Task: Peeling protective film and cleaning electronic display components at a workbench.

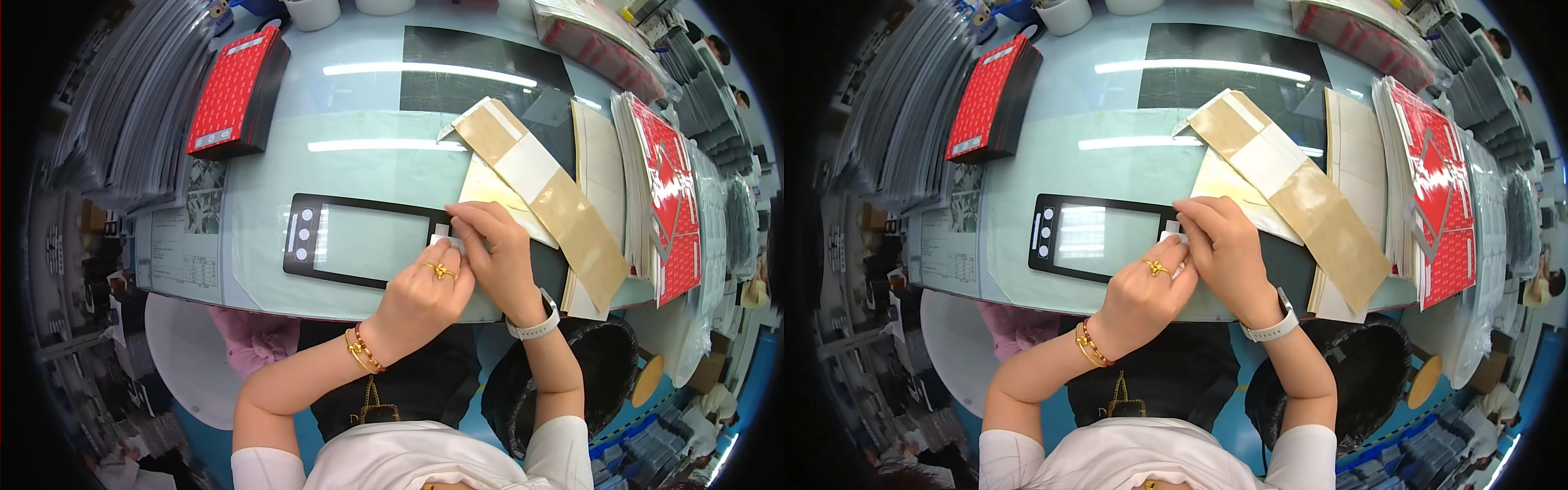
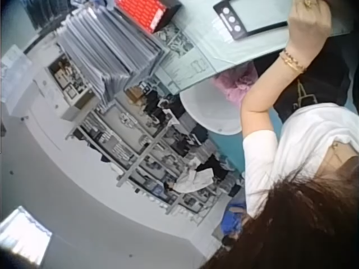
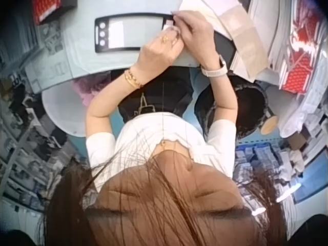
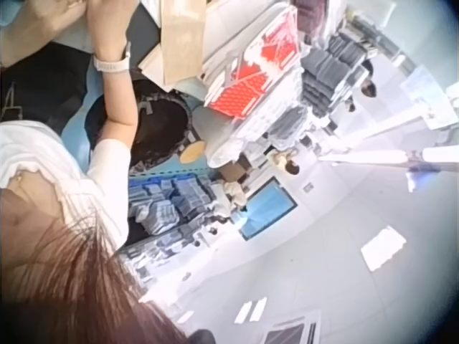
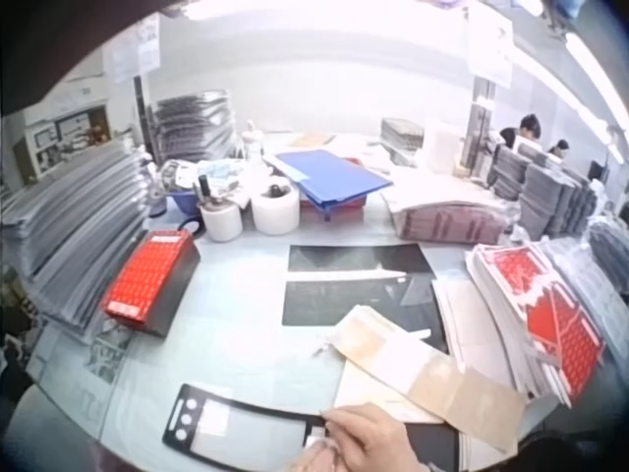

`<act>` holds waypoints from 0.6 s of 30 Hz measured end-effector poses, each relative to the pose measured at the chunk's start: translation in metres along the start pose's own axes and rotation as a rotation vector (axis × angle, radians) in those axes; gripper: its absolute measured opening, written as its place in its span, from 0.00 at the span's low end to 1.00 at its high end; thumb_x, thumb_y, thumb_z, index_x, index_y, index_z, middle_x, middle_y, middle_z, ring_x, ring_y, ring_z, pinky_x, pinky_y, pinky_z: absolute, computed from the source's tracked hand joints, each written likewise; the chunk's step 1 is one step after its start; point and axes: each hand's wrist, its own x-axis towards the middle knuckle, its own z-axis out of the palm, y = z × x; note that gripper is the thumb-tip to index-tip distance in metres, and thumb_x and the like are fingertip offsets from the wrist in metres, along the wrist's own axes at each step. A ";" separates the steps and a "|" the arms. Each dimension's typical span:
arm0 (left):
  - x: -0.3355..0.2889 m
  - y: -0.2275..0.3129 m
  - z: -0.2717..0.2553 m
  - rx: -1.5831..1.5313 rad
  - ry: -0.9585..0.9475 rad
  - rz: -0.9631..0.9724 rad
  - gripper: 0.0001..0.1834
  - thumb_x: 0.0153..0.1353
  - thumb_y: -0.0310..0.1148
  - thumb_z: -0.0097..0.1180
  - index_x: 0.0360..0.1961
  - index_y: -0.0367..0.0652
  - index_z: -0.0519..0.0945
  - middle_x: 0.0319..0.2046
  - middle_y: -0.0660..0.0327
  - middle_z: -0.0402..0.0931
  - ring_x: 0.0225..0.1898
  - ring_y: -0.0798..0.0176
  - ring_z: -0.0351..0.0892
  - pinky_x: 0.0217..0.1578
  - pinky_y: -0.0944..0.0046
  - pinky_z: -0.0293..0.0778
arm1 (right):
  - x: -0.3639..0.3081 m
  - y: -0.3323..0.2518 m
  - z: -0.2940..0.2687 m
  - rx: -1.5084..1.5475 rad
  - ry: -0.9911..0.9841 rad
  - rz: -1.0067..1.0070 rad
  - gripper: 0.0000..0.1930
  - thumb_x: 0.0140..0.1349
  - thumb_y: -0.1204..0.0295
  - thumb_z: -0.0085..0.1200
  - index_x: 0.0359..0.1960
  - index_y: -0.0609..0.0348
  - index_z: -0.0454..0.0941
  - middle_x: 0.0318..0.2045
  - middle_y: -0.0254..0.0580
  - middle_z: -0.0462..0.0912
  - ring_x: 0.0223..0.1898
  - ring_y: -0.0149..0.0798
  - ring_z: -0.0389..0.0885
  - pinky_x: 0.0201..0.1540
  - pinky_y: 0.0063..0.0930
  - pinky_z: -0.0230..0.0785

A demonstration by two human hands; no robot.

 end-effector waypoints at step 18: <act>-0.034 -0.123 -0.103 0.040 0.134 -0.412 0.19 0.55 0.17 0.58 0.46 0.47 0.86 0.42 0.58 0.84 0.41 0.51 0.84 0.41 0.56 0.79 | -0.001 0.009 -0.012 0.579 0.352 0.153 0.10 0.74 0.76 0.50 0.51 0.65 0.80 0.36 0.35 0.82 0.32 0.21 0.73 0.34 0.13 0.63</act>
